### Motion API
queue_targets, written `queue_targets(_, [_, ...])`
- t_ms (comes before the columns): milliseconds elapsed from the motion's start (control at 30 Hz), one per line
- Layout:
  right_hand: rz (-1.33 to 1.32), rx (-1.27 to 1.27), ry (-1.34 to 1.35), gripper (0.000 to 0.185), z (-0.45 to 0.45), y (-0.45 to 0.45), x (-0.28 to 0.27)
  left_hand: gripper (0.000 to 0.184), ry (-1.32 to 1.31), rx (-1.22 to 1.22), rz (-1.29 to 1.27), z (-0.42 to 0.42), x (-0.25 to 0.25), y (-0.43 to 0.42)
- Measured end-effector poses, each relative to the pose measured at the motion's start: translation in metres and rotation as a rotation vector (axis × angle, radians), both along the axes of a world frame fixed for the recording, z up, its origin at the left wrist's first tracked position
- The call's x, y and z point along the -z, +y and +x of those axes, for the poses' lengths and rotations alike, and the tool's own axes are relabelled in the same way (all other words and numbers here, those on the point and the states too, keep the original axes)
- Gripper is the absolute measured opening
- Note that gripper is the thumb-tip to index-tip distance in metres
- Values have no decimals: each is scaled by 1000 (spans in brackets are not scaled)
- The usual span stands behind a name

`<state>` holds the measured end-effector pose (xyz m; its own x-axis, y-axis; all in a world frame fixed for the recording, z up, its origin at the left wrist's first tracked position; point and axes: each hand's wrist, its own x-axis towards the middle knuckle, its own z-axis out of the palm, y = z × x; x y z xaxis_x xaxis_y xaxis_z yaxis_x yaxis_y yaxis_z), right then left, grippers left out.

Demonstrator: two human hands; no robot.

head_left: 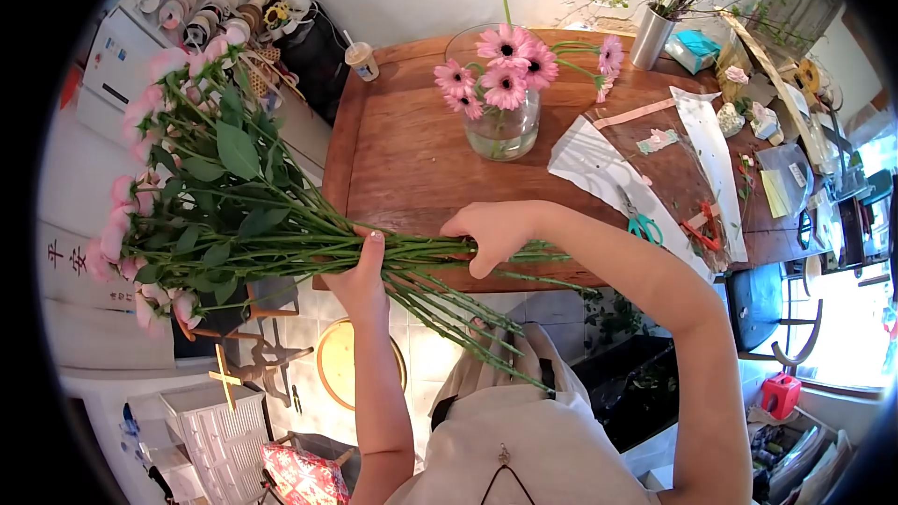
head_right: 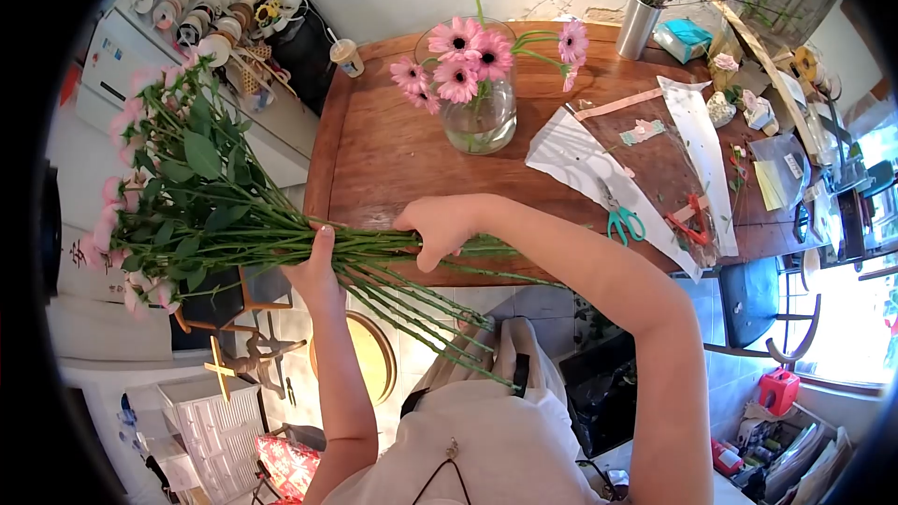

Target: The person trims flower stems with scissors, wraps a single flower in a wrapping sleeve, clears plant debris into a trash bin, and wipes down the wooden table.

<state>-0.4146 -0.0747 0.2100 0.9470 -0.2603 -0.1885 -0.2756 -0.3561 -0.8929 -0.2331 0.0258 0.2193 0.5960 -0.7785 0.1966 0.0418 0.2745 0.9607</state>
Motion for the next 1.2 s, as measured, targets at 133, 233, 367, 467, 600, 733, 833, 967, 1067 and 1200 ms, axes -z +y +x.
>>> queue_targets(133, [-255, 13, -98, 27, 3, 0, 7, 25, 49, -19, -18, -2, 3, -3])
queue_targets(233, [-207, -11, -23, 24, 2, 0, -3, 24, 63, -34, -2, -4, 2, -2])
queue_targets(367, [61, 12, 58, 22, 2, -2, 7, 23, 31, -55, 17, -7, 2, -1])
queue_targets(467, [222, 39, 80, 21, 0, -1, 6, 21, -19, -16, 25, -3, 7, -1])
queue_targets(600, [-16, 75, -57, 24, 4, -3, 30, 30, -38, 29, 31, 10, 22, -3])
queue_targets(733, [-209, 76, -198, 30, 8, -1, 37, 30, -39, 36, 34, 10, 20, 0])
queue_targets(833, [-96, 33, 42, 35, 8, 4, 20, 28, -57, 37, 27, 12, 21, 1])
queue_targets(967, [-14, 188, -70, 39, 11, 17, 31, 34, 11, -2, 10, 15, 23, -2])
queue_targets(1067, [114, 282, -136, 46, 18, 28, 38, 42, 67, -35, -4, 19, 23, -1])
queue_targets(1200, [69, 178, -159, 55, 31, 32, 44, 46, 82, -70, -11, 24, 28, 4])
